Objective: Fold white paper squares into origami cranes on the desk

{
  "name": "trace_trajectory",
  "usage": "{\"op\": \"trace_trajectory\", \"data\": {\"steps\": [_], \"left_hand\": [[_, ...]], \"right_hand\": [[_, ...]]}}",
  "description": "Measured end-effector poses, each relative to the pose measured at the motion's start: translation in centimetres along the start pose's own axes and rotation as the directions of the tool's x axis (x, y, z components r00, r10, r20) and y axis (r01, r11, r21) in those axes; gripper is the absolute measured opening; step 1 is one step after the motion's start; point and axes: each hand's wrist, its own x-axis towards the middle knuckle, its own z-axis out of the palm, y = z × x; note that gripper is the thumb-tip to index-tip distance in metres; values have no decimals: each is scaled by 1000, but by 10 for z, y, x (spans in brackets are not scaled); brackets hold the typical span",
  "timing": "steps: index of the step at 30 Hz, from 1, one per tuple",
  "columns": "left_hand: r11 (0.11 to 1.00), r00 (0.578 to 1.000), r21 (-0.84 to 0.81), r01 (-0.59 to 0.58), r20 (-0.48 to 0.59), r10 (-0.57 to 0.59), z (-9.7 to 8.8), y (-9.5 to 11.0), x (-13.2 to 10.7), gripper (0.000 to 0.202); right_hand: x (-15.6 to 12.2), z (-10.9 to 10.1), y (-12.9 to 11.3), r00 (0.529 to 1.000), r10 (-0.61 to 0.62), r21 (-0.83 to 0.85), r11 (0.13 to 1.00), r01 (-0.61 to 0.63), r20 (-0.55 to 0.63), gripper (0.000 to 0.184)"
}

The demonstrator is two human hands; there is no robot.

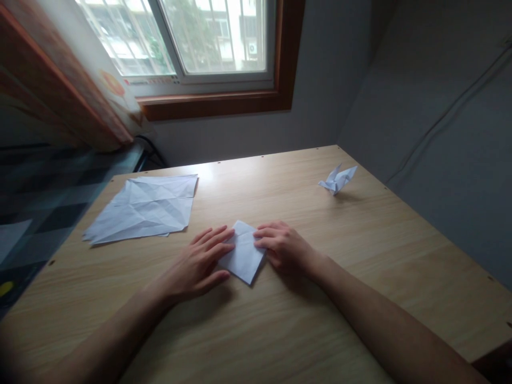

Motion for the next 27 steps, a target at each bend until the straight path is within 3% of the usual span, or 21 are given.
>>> {"op": "trace_trajectory", "data": {"steps": [5,10,19,21,27], "left_hand": [[998,998,-30,-58,8,58,5,5,4,39],[999,1000,-36,23,14,-23,9,8,6,16],[995,996,65,72,47,-76,6,8,8,66],[992,997,101,72,15,-74,7,7,8,79],[961,989,240,139,-84,-122,5,12,10,88]], "right_hand": [[3,-5,-9,999,-13,55,998,11,34,20],[6,-5,-17,998,-7,46,999,4,68,8],[0,-10,-9,989,16,-17,1000,-13,149,5],[0,-9,-7,994,34,-67,997,-27,104,3],[1,-7,-6,993,24,-187,981,-46,-118,30]]}}
